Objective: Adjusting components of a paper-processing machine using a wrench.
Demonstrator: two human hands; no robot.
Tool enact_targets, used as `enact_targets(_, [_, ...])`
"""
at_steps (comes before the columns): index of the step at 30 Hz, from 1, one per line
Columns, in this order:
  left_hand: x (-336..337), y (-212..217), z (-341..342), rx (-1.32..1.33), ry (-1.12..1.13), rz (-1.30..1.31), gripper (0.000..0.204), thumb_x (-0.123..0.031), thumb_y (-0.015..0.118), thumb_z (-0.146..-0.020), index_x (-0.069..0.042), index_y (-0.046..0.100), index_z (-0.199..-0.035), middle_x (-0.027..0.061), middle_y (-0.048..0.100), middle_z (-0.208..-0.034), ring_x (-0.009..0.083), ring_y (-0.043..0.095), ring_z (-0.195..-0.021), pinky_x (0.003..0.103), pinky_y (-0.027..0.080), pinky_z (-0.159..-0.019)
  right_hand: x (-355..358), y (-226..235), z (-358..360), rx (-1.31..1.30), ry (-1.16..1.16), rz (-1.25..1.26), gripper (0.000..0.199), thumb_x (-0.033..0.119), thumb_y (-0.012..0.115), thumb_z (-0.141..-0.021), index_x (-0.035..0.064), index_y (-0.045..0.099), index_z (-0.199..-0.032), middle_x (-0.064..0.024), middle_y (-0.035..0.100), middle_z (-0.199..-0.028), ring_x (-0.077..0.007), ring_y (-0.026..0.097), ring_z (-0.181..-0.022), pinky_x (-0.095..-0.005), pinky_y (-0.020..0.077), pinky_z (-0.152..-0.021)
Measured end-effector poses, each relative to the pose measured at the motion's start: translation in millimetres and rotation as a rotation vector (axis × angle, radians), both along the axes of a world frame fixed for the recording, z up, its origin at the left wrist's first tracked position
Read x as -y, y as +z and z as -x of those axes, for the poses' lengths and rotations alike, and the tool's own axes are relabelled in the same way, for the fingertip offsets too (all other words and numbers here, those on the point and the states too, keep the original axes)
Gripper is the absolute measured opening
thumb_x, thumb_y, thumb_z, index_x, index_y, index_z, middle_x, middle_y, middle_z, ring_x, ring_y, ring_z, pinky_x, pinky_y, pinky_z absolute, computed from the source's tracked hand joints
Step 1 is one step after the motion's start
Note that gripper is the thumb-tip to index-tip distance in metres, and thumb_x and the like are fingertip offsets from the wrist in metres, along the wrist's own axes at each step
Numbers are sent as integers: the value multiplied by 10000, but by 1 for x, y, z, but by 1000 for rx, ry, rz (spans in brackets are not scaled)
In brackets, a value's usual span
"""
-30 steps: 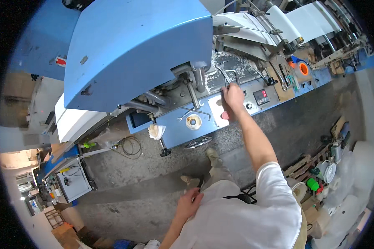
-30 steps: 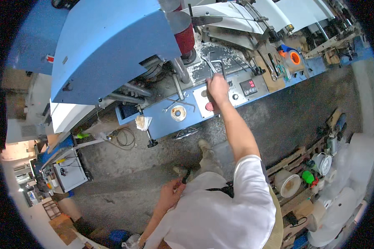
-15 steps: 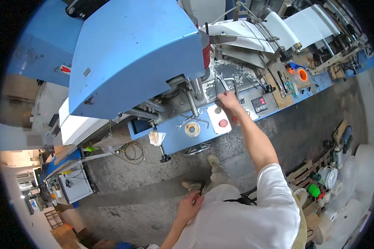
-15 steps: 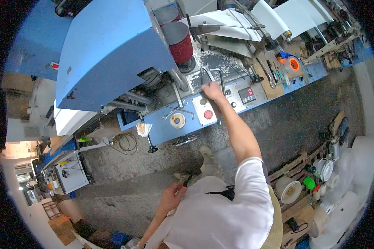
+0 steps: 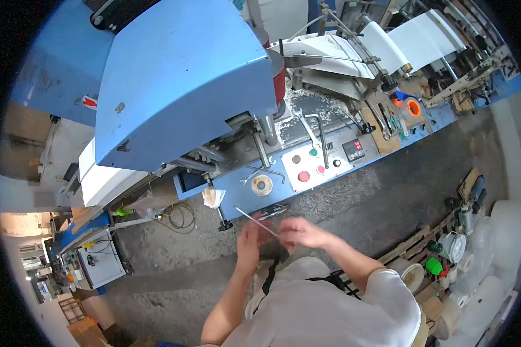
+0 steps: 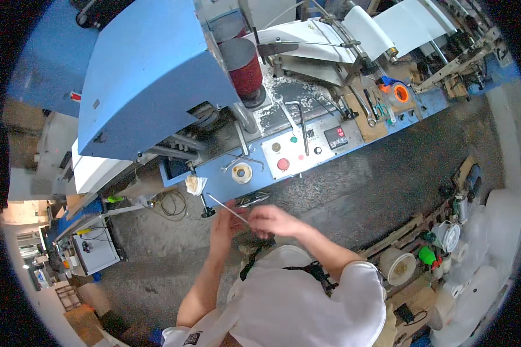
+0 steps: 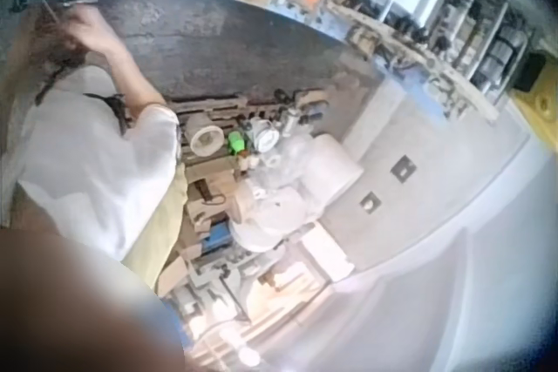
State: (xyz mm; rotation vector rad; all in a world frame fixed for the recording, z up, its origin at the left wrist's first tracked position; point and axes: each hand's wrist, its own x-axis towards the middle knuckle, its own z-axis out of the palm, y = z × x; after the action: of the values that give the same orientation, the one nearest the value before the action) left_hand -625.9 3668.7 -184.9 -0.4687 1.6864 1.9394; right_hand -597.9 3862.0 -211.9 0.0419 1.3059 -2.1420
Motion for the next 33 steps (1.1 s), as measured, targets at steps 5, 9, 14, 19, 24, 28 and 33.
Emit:
enact_targets(5, [18,-20,-9,-49,-20,59,305,-291,471,-1027,-25,619,-1033,65,678,-938,115,629,-775,253,515,-687,-3,-14,21,-93,229,-163,138,147,574,-945,21,624,-970,-40,653,-811,-120,639,-688,-268,531,-604])
enact_targets(9, [31,-25,-23,-30,55,86,240,-241,510,-1010,-29,620,-986,48,677,-886,95,603,-723,242,498,-642,-59,-99,92,-277,-268,-602,178,217,626,-897,51,640,-958,-84,675,-821,-163,648,-772,-329,537,-689])
enact_targets(14, [66,-50,-58,-112,-63,247,229,-238,551,-986,-36,619,-902,34,646,-783,99,575,-662,256,457,-574,-130,-129,187,-517,-539,-1642,285,88,619,-779,-23,548,-1032,-248,580,-1031,-426,593,-959,-480,509,-813])
enact_targets(19, [90,-59,-98,8,61,207,195,-187,549,-994,-23,625,-921,37,661,-824,92,596,-690,236,483,-604,-122,-134,218,-347,-277,-1927,365,83,679,-732,-9,560,-1064,-214,629,-1028,-376,648,-968,-420,534,-855])
enact_targets(24, [101,-59,-118,19,133,258,197,-191,545,-996,-24,625,-927,31,662,-813,91,603,-700,238,483,-610,-134,-122,217,-318,-270,-1813,338,106,641,-743,-24,591,-1051,-242,631,-1066,-373,652,-979,-428,533,-867])
enact_targets(28, [125,-41,-120,60,184,295,200,-191,542,-994,-15,628,-951,33,666,-824,88,607,-715,239,487,-622,-120,-116,204,-314,-333,-1652,320,203,560,-802,-45,629,-992,-305,636,-1008,-440,630,-962,-505,510,-849])
enact_targets(33, [191,-53,-138,-33,357,239,213,-191,561,-981,3,646,-989,36,672,-849,80,603,-732,239,495,-644,-43,-85,109,-239,-491,-1112,233,202,554,-905,3,584,-1023,-136,623,-727,-248,604,-631,-373,496,-575])
